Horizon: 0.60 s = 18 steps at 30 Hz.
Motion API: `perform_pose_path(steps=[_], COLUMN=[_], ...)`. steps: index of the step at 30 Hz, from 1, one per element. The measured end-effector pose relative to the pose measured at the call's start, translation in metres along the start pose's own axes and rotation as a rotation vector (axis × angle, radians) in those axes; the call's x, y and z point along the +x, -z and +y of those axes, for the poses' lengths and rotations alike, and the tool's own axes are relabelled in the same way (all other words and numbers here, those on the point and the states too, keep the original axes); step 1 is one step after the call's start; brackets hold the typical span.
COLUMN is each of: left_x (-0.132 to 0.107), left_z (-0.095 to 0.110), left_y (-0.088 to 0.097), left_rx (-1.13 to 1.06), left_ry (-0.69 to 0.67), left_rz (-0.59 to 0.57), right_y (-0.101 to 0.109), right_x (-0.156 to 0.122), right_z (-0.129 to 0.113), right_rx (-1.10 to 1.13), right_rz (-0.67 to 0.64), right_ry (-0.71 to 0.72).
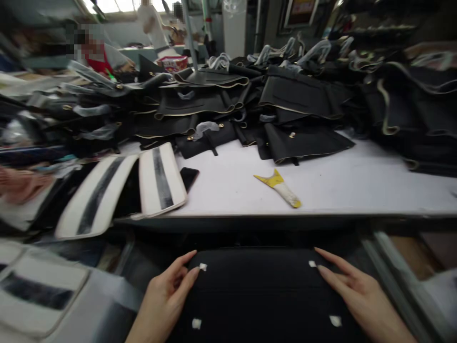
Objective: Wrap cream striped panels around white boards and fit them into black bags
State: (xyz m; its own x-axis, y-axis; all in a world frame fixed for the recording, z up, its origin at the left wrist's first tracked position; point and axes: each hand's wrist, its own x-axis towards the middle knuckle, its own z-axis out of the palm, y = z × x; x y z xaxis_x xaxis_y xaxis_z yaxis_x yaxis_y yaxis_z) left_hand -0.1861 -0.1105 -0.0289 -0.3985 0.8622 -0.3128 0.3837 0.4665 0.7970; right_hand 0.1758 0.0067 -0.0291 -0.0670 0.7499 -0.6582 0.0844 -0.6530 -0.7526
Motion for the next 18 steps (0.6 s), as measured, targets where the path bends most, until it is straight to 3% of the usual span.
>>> perform_pose_path(steps=[3,10,14,18], left_x=[0.007,0.014,0.016,0.013], left_z=[-0.010,-0.026,-0.021,-0.003], left_y=[0.002,0.013,0.012,0.007], left_rx=[0.060,0.138,0.154,0.173], left_ry=[0.006,-0.067,-0.037,-0.031], left_rz=[-0.005,-0.084,-0.068,0.003], right_y=[-0.005,-0.003,-0.004,-0.006], right_x=[-0.006,-0.007,-0.006,-0.007], right_z=[-0.007,0.001,0.002,0.000], right_rx=[-0.071,-0.080,-0.101,-0.137], right_rz=[-0.030,-0.024,0.007,0.050], right_ry=[0.090,0.155,0.175,0.178])
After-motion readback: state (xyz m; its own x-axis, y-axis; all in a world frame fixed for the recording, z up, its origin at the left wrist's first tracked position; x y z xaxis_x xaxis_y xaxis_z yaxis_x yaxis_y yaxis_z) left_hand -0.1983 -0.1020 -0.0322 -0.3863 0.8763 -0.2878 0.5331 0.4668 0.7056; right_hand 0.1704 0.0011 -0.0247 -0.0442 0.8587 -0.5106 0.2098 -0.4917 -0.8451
